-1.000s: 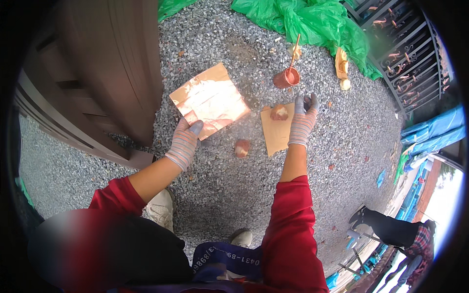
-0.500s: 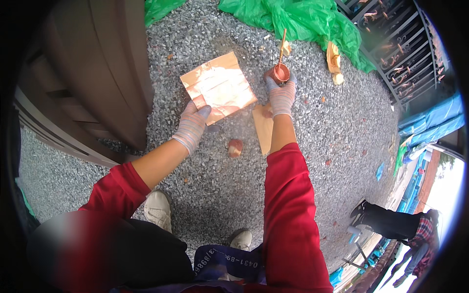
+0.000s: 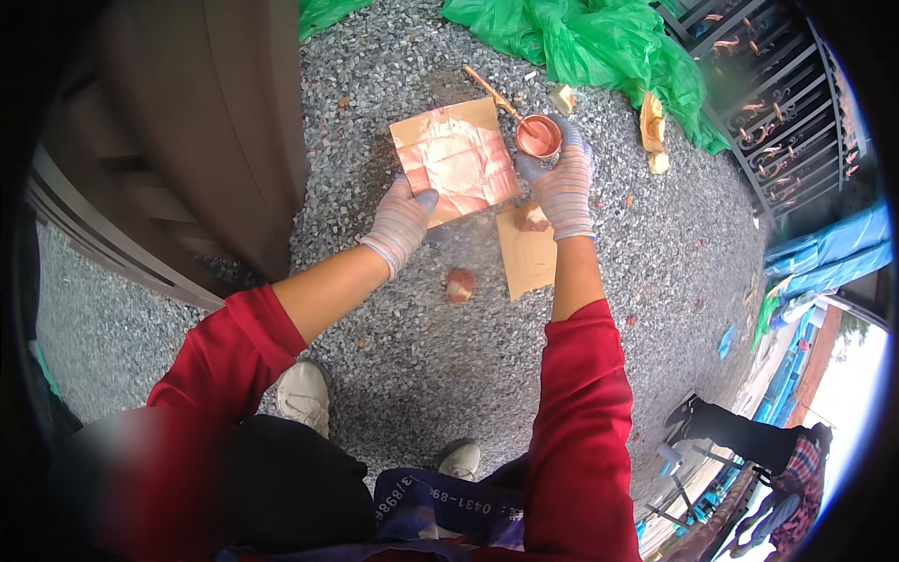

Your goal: The person applies pink paint to decorative metal spikes on a black gate using a small brush and a cardboard palette. They repeatedly dip the brush into a paint container and carefully coat the ornamental elements one by one.

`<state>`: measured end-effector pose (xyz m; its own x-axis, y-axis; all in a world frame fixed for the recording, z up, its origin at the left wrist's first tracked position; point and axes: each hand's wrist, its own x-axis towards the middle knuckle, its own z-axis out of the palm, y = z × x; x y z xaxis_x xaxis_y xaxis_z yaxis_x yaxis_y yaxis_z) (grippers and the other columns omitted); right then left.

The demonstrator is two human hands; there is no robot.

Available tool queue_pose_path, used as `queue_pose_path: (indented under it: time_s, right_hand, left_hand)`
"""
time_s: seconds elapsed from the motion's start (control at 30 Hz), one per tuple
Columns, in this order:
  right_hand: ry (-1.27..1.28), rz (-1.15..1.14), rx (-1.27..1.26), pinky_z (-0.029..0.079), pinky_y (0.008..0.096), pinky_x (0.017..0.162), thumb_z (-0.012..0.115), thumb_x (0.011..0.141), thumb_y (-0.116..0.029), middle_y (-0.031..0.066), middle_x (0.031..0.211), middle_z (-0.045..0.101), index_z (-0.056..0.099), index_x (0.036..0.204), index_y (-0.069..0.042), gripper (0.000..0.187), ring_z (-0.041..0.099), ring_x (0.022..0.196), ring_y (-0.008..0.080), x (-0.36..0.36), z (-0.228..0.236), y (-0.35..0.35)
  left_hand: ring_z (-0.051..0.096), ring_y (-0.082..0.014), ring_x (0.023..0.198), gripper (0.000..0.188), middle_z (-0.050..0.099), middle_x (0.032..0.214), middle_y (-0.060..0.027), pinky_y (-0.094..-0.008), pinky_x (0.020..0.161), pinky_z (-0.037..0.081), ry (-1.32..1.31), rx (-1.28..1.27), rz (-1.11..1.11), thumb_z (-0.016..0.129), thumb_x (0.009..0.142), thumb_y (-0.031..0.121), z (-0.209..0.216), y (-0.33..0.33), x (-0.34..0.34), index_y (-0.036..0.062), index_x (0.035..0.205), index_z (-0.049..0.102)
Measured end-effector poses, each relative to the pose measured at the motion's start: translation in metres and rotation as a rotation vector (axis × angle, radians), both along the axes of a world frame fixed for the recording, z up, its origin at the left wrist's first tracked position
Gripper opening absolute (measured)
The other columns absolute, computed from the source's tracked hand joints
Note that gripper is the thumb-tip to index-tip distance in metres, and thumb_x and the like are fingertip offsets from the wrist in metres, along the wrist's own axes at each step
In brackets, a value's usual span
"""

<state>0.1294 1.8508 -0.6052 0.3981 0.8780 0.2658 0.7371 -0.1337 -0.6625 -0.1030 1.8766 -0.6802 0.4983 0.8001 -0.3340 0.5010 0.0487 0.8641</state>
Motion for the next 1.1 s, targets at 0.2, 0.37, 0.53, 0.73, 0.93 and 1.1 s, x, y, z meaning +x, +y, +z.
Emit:
queue_pose_path:
  time_s: [0.2,0.37,0.53,0.73,0.93,1.1]
  right_hand:
    - [-0.338,0.044,-0.116,0.046,0.0438,0.092,0.082,0.062,-0.018,0.0113,0.107,0.065,0.061,0.114,-0.014,0.056,0.058,0.102,0.0349,-0.017,0.025,0.002]
    - [-0.511,0.107,-0.15,0.043,0.046,0.094,0.079,0.061,-0.016,0.0106,0.108,0.065,0.06,0.116,-0.016,0.058,0.056,0.104,0.0358,-0.03,0.045,0.005]
    - [-0.564,0.176,-0.142,0.036,0.0466,0.099,0.079,0.059,-0.017,0.0034,0.112,0.063,0.061,0.115,-0.021,0.059,0.056,0.107,0.0304,-0.032,0.045,0.005]
    - [-0.659,0.184,-0.175,0.034,0.0487,0.102,0.077,0.059,-0.015,0.0033,0.118,0.061,0.06,0.118,-0.021,0.062,0.054,0.11,0.0303,-0.033,0.044,0.007]
    - [-0.68,0.194,-0.188,0.033,0.0499,0.102,0.076,0.059,-0.014,0.0035,0.12,0.06,0.059,0.119,-0.021,0.063,0.053,0.112,0.0309,-0.036,0.048,0.008]
    - [-0.708,0.195,-0.181,0.033,0.0506,0.102,0.075,0.061,-0.014,0.0032,0.12,0.06,0.059,0.119,-0.021,0.061,0.053,0.112,0.0311,-0.037,0.048,0.007]
  left_hand:
    - [0.06,-0.0224,0.077,0.024,0.063,0.085,-0.0141,-0.0357,0.073,0.049,-0.153,-0.286,0.242,0.061,0.09,0.017,0.021,-0.008,0.007,0.0007,0.105,0.052]
    - [0.06,-0.022,0.077,0.025,0.064,0.086,-0.0138,-0.0357,0.073,0.049,-0.152,-0.26,0.243,0.061,0.09,0.017,0.029,-0.005,0.004,0.0007,0.107,0.052]
    - [0.059,-0.0177,0.078,0.025,0.065,0.088,-0.0109,-0.0339,0.074,0.049,-0.159,-0.304,0.269,0.06,0.092,0.017,0.039,-0.004,0.004,0.0021,0.111,0.053]
    - [0.059,-0.0164,0.079,0.024,0.065,0.091,-0.0098,-0.0336,0.074,0.049,-0.177,-0.35,0.268,0.06,0.092,0.017,0.033,-0.003,0.005,0.0029,0.111,0.054]
    - [0.065,-0.0338,0.078,0.024,0.064,0.086,-0.0194,-0.0399,0.074,0.051,-0.207,-0.282,0.265,0.061,0.09,0.018,0.021,-0.007,0.007,0.0004,0.103,0.05]
    - [0.064,-0.0368,0.082,0.023,0.065,0.088,-0.0212,-0.0407,0.075,0.05,-0.21,-0.293,0.293,0.062,0.09,0.018,0.024,-0.008,0.007,0.0002,0.102,0.051]
